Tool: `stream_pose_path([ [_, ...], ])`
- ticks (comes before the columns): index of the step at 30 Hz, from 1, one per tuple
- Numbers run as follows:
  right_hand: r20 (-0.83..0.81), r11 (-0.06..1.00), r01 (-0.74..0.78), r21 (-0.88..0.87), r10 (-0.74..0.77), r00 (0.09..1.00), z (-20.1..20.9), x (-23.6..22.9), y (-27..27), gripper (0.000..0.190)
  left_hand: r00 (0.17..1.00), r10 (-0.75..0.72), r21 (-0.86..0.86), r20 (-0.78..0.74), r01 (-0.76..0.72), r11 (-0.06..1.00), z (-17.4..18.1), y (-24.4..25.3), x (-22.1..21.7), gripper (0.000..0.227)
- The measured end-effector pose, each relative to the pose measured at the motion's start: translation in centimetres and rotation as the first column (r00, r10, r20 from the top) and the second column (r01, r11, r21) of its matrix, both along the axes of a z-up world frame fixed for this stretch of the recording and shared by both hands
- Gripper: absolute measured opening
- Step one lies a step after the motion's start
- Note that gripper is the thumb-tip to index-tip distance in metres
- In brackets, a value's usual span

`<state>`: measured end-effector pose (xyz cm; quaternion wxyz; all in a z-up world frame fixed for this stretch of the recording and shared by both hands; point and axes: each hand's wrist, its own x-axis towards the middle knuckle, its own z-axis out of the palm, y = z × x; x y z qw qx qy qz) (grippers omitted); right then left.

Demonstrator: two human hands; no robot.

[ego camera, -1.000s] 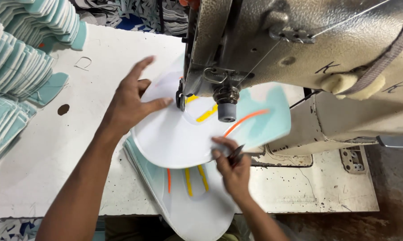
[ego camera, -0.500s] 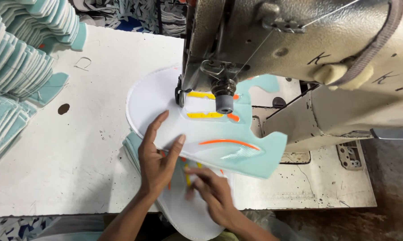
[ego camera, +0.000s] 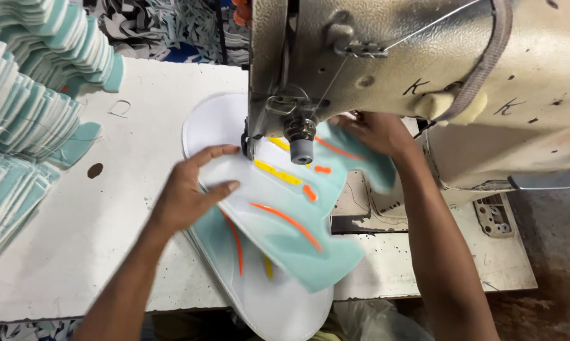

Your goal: Stitching different components of a shoe upper together using an industrial sewing machine.

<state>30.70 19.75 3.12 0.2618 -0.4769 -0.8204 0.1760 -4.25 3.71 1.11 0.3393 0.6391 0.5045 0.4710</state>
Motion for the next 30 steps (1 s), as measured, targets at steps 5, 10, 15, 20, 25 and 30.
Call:
stream_pose_path([
  [5, -0.166, 0.954, -0.152, -0.259, 0.112, 0.980, -0.1, 0.5, -3.4, 0.035, 0.977, -0.215, -0.092, -0.004, 0.214, 0.973, 0.9, 3.0, -2.1, 0.063],
  [10, -0.399, 0.917, -0.135, -0.375, -0.029, 0.916, -3.7, 0.7, -9.3, 0.026, 0.990, 0.137, -0.316, 0.032, -0.120, 0.941, 0.4, -0.8, -1.0, 0.099],
  [15, -0.548, 0.908, -0.122, -0.400, -0.130, 0.827, -4.8, -1.2, -12.9, 0.024, 0.984, 0.165, -0.477, 0.074, -0.110, 0.872, -1.0, -5.7, -1.4, 0.110],
  [20, -0.652, 0.911, -0.115, -0.396, -0.191, 0.734, -5.1, -3.0, -16.1, 0.026, 0.958, 0.200, -0.446, 0.208, -0.090, 0.891, -2.3, -4.9, -3.2, 0.078],
  [25, -0.658, 0.907, -0.072, -0.415, -0.244, 0.713, -3.9, -4.4, -16.9, 0.027, 0.969, 0.165, -0.357, 0.185, -0.090, 0.930, -2.0, -4.2, -3.5, 0.070],
  [30, -0.656, 0.908, -0.051, -0.417, -0.262, 0.708, -4.0, -4.6, -15.2, 0.030, 0.948, 0.155, -0.294, 0.278, -0.070, 0.953, -1.8, -3.8, -3.6, 0.068],
])
